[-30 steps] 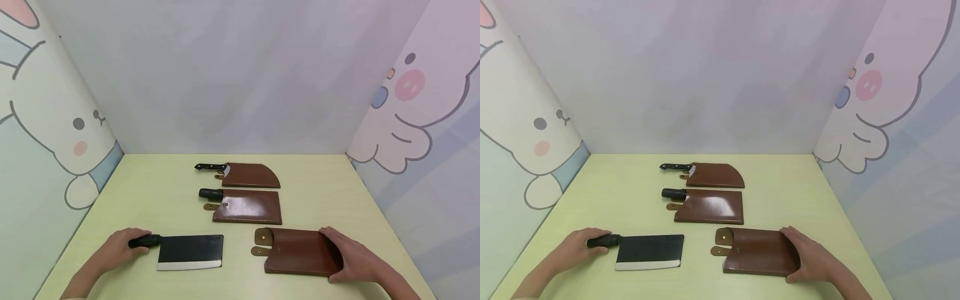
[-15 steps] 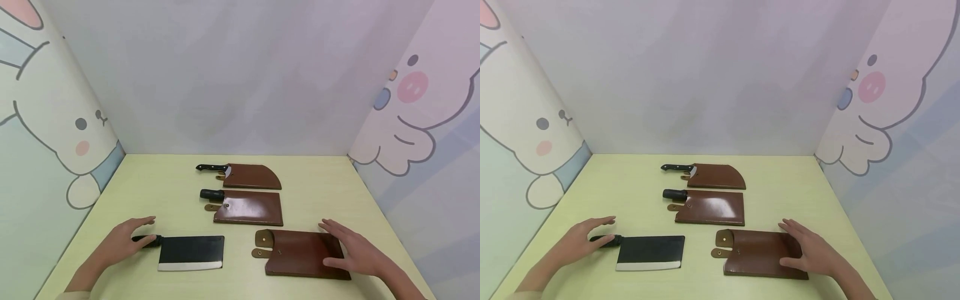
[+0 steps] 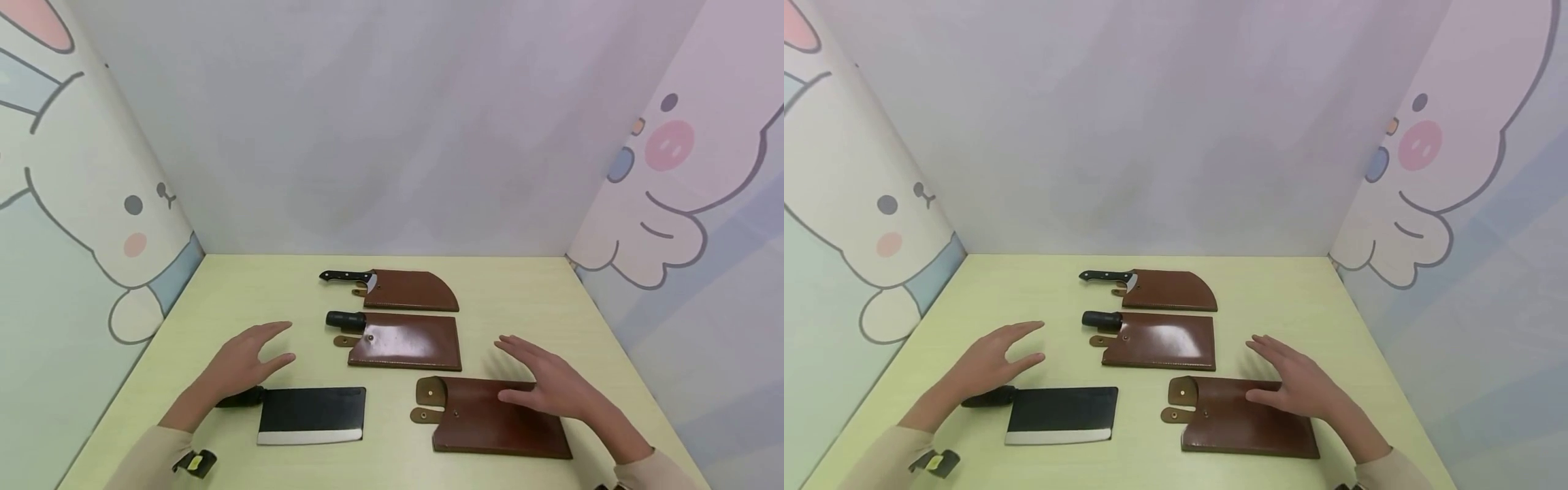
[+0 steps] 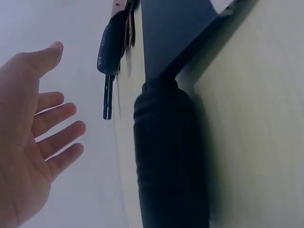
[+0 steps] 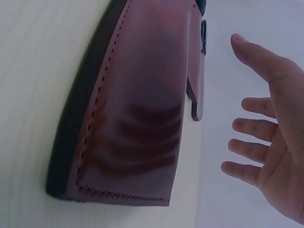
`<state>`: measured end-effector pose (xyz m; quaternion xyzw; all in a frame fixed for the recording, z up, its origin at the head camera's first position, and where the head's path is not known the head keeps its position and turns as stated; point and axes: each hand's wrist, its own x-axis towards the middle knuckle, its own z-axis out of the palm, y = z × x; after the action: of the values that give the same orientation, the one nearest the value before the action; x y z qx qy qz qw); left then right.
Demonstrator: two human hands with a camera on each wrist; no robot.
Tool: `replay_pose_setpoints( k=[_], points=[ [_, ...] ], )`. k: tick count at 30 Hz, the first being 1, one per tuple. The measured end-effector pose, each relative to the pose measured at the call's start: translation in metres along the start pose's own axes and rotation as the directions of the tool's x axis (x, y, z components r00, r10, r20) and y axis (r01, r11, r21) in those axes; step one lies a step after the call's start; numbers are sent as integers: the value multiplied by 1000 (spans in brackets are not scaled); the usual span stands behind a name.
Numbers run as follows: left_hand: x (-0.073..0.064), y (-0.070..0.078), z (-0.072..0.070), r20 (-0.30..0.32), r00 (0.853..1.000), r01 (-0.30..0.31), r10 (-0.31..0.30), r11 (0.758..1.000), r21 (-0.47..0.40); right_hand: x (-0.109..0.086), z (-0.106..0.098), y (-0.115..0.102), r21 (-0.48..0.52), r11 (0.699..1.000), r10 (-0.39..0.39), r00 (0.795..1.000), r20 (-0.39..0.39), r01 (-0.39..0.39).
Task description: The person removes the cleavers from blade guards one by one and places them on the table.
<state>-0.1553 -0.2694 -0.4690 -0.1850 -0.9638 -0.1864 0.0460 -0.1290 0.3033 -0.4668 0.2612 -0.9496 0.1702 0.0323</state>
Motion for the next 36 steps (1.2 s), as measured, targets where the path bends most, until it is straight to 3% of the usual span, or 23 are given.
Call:
replay_pose_setpoints(
  k=[7,13,18,26,36],
  points=[
    [25,10,9,60,998,0,1,1000,-23,25,8,-8,-1,1000,1,1000,-29,-1],
    [46,18,19,104,995,2,4,999,-54,48,17,-14,-7,999,36,999,1,-36],
    [65,26,24,129,991,-35,39,999,-32,67,25,-17,-1,999,40,999,29,-40],
    [90,24,38,181,977,-108,114,993,-42,92,38,-18,7,999,31,995,93,-31],
    [109,19,49,220,961,-157,168,985,-65,105,48,-18,27,999,14,987,160,-18]
  ],
)
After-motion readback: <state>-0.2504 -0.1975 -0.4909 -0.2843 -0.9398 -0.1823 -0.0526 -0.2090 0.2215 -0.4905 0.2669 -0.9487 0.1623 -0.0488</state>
